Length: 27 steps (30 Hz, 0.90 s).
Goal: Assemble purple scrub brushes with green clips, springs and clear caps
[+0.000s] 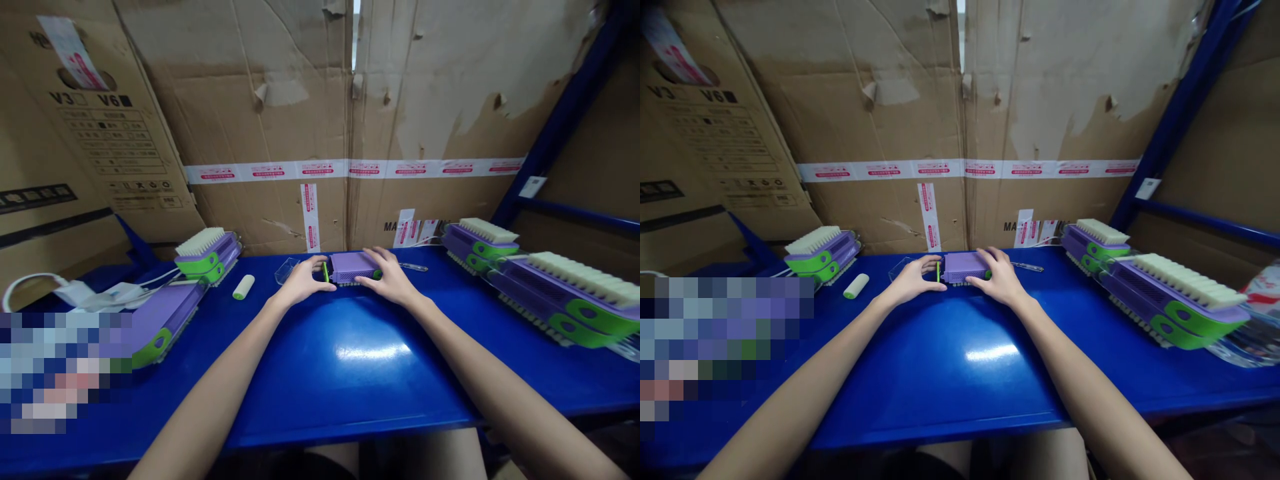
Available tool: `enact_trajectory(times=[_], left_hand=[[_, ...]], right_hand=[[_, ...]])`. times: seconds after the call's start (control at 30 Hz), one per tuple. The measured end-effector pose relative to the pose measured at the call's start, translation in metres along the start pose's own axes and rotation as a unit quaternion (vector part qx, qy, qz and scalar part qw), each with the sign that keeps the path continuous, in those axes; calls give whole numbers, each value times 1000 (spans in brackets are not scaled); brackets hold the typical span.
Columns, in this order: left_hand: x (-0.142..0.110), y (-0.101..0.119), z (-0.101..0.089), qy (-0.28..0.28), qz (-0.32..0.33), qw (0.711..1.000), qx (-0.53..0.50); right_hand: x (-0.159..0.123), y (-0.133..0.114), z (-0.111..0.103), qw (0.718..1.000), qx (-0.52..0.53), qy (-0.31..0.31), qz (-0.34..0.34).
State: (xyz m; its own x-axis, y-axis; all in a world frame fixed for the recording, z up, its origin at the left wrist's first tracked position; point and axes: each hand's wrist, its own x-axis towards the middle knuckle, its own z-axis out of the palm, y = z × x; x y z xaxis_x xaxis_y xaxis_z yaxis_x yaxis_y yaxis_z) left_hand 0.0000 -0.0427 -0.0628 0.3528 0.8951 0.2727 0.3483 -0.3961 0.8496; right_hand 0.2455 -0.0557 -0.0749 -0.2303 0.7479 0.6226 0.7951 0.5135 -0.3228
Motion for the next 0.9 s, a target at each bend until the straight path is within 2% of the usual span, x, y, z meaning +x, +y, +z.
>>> enact_trajectory(times=[0.1,0.23,0.53,0.73,0.9], left_hand=[[0,2,-1,13,-11,1000,-8],[1,1,-4,35,-26,999,-27],[-1,12,-3,8,-86,981,-174],[-4,9,-6,-13,-137,970,-199],[-4,17,-3,19,-181,970,-160]], right_hand=[[0,8,2,999,20,-33,-1],[1,11,-2,998,52,-27,-2],[1,7,-7,997,72,-34,9],[0,8,-8,995,88,-35,7],[0,6,-8,996,87,-37,9]])
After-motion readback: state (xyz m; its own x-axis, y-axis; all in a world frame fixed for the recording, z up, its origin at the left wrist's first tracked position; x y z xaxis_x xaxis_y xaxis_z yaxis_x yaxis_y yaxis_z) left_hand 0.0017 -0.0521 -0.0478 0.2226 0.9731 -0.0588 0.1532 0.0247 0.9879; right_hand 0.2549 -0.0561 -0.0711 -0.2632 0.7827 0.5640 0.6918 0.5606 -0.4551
